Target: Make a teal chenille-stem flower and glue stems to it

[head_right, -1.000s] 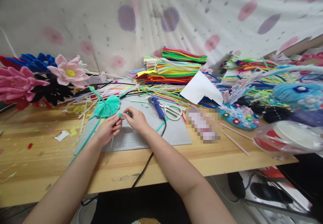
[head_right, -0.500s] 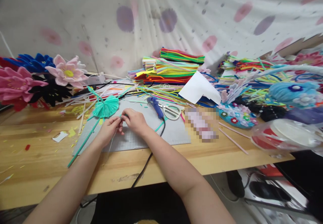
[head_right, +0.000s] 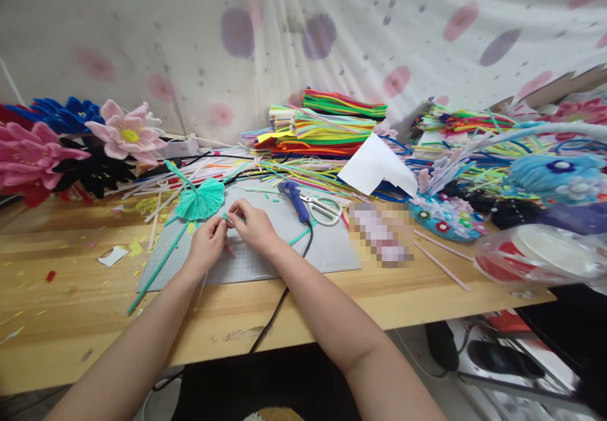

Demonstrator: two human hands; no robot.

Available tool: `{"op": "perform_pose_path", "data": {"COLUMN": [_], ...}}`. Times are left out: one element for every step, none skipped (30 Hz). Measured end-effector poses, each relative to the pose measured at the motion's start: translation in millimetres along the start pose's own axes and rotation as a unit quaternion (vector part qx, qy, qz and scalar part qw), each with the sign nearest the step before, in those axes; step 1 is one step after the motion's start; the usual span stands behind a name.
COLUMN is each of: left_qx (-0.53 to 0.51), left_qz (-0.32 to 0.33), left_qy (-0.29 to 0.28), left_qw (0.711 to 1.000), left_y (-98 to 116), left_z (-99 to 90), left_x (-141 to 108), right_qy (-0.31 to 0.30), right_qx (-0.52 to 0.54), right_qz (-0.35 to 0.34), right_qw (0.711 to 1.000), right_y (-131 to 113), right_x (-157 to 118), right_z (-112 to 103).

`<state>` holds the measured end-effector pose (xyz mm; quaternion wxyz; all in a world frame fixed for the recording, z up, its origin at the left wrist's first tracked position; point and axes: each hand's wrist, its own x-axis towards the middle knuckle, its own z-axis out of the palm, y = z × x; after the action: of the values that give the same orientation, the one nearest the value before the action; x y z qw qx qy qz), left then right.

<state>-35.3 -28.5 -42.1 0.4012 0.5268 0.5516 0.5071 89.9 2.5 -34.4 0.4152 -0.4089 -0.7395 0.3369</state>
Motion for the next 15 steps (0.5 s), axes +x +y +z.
{"op": "perform_pose_path", "data": {"left_qx": [-0.013, -0.021, -0.024, -0.025, -0.029, -0.037, -0.053, -0.074, -0.098, -0.124, -0.148, -0.17, -0.189, -0.206, -0.221], "left_qz": [0.0, 0.0, -0.003, -0.008, -0.017, -0.03, -0.047, -0.066, -0.085, -0.102, -0.114, -0.122, -0.127, -0.129, -0.131], "left_qy": [0.002, 0.003, 0.003, 0.004, 0.006, 0.009, 0.012, 0.014, 0.014, 0.012, 0.008, 0.002, -0.005, -0.012, -0.019], "left_qw": [1.0, 1.0, 1.0, 1.0, 0.999, 0.999, 0.997, 0.995, 0.991, 0.987, 0.982, 0.978, 0.974, 0.97, 0.966], "left_y": [-1, -2, -4, -5, -5, -5, -5, -3, -1, 1, 3, 5, 7, 9, 10], "left_z": [-0.5, -0.8, -1.0, -0.9, -0.6, -0.1, 0.4, 0.9, 1.3, 1.3, 1.2, 0.7, 0.1, -0.6, -1.3], "left_x": [1, 2, 3, 4, 5, 6, 6, 6, 6, 6, 6, 6, 6, 6, 6], "right_qy": [-0.006, -0.017, -0.03, -0.042, -0.051, -0.054, -0.055, -0.053, -0.049, -0.045, -0.043, -0.041, -0.04, -0.039, -0.038], "right_qx": [0.034, 0.069, 0.102, 0.128, 0.146, 0.157, 0.162, 0.163, 0.162, 0.157, 0.15, 0.14, 0.13, 0.119, 0.106], "right_qz": [0.016, 0.03, 0.04, 0.046, 0.049, 0.051, 0.052, 0.052, 0.05, 0.045, 0.04, 0.035, 0.029, 0.025, 0.022], "right_qw": [0.999, 0.997, 0.994, 0.99, 0.987, 0.985, 0.984, 0.984, 0.984, 0.985, 0.987, 0.989, 0.99, 0.992, 0.993], "right_y": [-1, -1, -2, -3, -4, -5, -5, -6, -7, -7, -7, -7, -6, -6, -5], "right_x": [0, 0, 1, 1, 2, 2, 3, 3, 4, 4, 3, 3, 2, 2, 1], "right_z": [-1, -2, -3, -4, -6, -8, -9, -11, -11, -12, -12, -11, -11, -10, -9]}}
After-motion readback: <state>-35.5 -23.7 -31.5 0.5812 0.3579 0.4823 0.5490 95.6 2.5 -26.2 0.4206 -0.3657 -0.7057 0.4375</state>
